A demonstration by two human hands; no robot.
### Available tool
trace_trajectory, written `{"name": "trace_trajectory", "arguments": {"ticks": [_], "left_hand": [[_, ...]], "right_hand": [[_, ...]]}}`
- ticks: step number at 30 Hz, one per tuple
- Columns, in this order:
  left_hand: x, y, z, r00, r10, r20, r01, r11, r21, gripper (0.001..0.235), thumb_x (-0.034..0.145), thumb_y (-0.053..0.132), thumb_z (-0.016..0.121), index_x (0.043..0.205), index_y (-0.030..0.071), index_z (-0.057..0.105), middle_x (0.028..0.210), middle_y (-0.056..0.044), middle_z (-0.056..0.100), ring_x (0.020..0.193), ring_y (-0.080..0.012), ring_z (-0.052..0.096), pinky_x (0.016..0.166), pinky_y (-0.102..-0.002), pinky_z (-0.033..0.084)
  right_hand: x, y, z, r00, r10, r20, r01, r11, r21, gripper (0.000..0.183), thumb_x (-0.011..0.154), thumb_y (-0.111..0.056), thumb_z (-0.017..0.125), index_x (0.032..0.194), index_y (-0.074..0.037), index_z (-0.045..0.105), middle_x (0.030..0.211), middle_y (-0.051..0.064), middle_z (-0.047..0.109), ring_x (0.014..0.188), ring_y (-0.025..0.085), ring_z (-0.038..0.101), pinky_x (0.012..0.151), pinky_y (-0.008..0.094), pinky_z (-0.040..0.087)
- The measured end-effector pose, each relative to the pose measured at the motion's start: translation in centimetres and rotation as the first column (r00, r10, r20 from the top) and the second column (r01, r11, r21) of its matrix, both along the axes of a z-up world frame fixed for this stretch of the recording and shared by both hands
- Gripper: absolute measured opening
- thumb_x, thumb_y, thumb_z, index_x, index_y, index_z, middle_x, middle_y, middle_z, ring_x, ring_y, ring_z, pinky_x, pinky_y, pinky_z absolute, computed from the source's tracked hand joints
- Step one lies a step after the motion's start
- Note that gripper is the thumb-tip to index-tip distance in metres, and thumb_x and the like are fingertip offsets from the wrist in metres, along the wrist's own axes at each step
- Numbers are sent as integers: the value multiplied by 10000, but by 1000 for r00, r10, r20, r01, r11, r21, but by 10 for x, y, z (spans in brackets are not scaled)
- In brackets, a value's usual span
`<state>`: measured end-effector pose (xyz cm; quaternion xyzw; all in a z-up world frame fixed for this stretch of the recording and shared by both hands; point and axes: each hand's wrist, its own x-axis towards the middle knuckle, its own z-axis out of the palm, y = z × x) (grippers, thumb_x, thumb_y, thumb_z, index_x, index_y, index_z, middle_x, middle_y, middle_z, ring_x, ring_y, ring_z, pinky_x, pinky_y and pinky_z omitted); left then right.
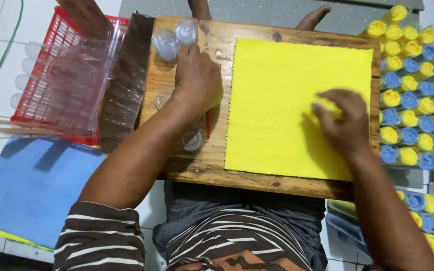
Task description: Brushing a yellow microfiber cloth to clean it, then folding and rolling it to fit into a plastic storage tube.
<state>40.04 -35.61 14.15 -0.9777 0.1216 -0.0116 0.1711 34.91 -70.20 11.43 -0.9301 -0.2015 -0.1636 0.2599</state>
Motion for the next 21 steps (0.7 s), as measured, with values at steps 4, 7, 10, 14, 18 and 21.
{"name": "trace_trajectory", "arguments": {"ticks": [4, 7, 10, 14, 18, 21], "left_hand": [[1, -2, -11, 968, 129, -213, -144, 988, -56, 375, 925, 274, 488, 1101, 135, 789, 1128, -84, 738, 1156, -328, 543, 862, -497, 349], [2, -2, -12, 972, 109, -207, -132, 986, -102, 359, 906, 261, 509, 1064, 118, 798, 1076, -94, 744, 1120, -338, 565, 829, -490, 376], [2, -8, -8, 975, 93, -203, -126, 979, -159, 361, 912, 239, 504, 1053, 81, 797, 1043, -143, 748, 1094, -366, 582, 814, -504, 390], [7, 2, -30, 959, -114, 260, 167, 967, -192, 267, 818, 348, 668, 802, 115, 798, 745, -100, 693, 832, -332, 637, 645, -475, 442], [-20, -20, 15, 922, -100, 375, 293, 814, -501, 301, 876, 381, 709, 754, 111, 764, 691, -101, 620, 740, -329, 618, 626, -461, 502], [-65, -54, 30, 901, -53, 430, 365, 626, -689, 280, 943, 353, 680, 760, 148, 731, 702, -59, 587, 734, -285, 612, 661, -408, 509]], "right_hand": [[-37, 9, -20, 999, 43, 14, -45, 995, 93, 178, 958, -211, 821, 1128, -172, 788, 1061, 63, 706, 1112, 310, 666, 1035, 438, 479], [-54, 15, -1, 1000, 30, 1, -30, 992, 122, 158, 975, -198, 794, 1132, -184, 790, 1052, 54, 691, 1104, 294, 662, 1025, 429, 474], [-60, 11, -2, 999, 7, 50, -14, 990, 143, 176, 976, -172, 796, 1151, -176, 785, 1061, 54, 678, 1119, 299, 654, 1021, 434, 469], [-75, 20, 8, 996, 5, 85, -22, 978, 205, 171, 961, -142, 807, 1132, -138, 789, 1032, 64, 688, 1075, 306, 667, 1000, 432, 486], [-95, 61, 16, 992, 122, 21, -119, 886, 448, 350, 879, -81, 826, 1216, -69, 734, 1075, 133, 720, 1042, 340, 697, 968, 453, 529], [-113, 94, 33, 971, 225, -76, -140, 801, 582, 588, 866, -109, 818, 1398, -36, 581, 1148, 179, 713, 1050, 311, 708, 959, 460, 544]]}}
